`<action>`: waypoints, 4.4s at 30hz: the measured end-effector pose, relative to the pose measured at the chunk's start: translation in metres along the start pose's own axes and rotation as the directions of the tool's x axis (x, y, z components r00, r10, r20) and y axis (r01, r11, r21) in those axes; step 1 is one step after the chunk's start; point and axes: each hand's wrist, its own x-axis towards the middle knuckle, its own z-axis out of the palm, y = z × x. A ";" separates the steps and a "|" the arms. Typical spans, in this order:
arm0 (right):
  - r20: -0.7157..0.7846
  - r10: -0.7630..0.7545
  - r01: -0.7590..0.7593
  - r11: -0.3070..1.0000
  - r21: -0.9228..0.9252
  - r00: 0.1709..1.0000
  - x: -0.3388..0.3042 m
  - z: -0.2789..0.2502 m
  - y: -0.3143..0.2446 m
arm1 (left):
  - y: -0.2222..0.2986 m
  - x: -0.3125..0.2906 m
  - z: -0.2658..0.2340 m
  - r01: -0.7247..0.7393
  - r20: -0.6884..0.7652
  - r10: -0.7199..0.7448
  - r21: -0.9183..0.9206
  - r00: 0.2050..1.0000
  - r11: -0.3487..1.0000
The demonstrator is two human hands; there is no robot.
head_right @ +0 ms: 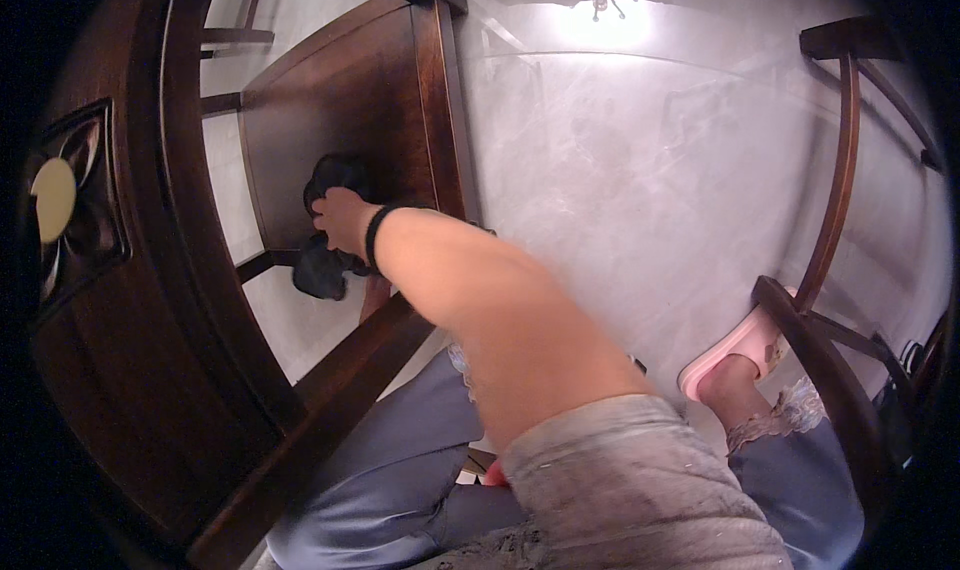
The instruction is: Wiping down a nightstand and chairs with a cloth.
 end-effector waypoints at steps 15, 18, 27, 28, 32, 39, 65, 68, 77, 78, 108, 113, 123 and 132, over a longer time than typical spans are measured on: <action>-0.378 0.864 -0.889 0.421 0.181 0.332 -0.063 -0.035 0.122 | 0.024 -0.009 -0.019 0.069 0.037 -0.073 0.095 0.997 0.993; -0.164 0.843 -0.833 0.534 0.144 0.512 -0.095 -0.035 0.037 | 0.030 -0.010 -0.024 0.090 0.039 -0.095 0.109 0.995 0.990; -0.215 0.475 -0.507 0.852 -0.132 0.853 -0.090 -0.033 0.081 | 0.033 -0.006 -0.022 0.051 0.015 -0.054 0.167 0.998 0.985; -0.234 0.519 -0.555 0.823 -0.125 0.822 -0.088 -0.038 0.102 | 0.034 -0.006 -0.025 0.054 0.020 -0.058 0.172 0.998 0.984; -0.417 0.588 -0.662 0.748 -0.047 0.693 -0.105 -0.040 0.142 | 0.044 -0.006 -0.032 0.094 0.034 -0.102 0.196 0.994 0.976; -0.249 0.358 -0.363 0.931 0.026 0.900 -0.160 -0.024 0.015 | 0.030 -0.012 -0.021 0.067 0.005 -0.069 0.158 0.998 0.985; 0.228 0.954 -0.297 -0.163 0.941 0.197 -0.276 -0.286 -0.079 | 0.024 -0.047 0.000 0.110 0.049 -0.105 -0.669 0.993 0.735; 0.183 0.970 -0.552 -0.066 0.831 0.160 -0.247 -0.308 -0.113 | 0.033 -0.090 -0.025 0.098 0.094 -0.058 -0.992 0.994 0.074; -0.424 0.834 -0.181 0.505 0.844 0.353 -0.146 -0.260 -0.164 | 0.062 -0.197 -0.163 -0.302 -0.410 -0.325 -0.893 0.852 0.334; -0.348 0.832 -0.070 0.415 0.907 0.433 -0.148 -0.257 -0.174 | 0.056 -0.204 -0.167 -0.338 -0.476 -0.328 -0.853 0.816 0.398; -0.797 0.563 0.272 0.749 0.604 0.219 -0.105 -0.309 -0.089 | 0.221 -0.172 -0.336 -0.178 -0.652 0.304 0.254 0.695 0.951; -0.833 0.500 0.320 0.769 0.553 0.237 -0.097 -0.339 -0.054 | 0.226 -0.178 -0.334 -0.121 -0.593 0.277 0.290 0.756 0.949; -0.704 0.686 0.141 0.690 0.710 0.186 -0.059 -0.351 0.103 | 0.269 -0.170 -0.345 0.017 -0.492 0.135 0.292 0.860 0.956; -0.225 0.968 -0.025 0.229 0.973 0.108 -0.092 -0.121 0.183 | 0.283 -0.168 -0.331 0.161 -0.611 0.058 0.297 0.789 0.941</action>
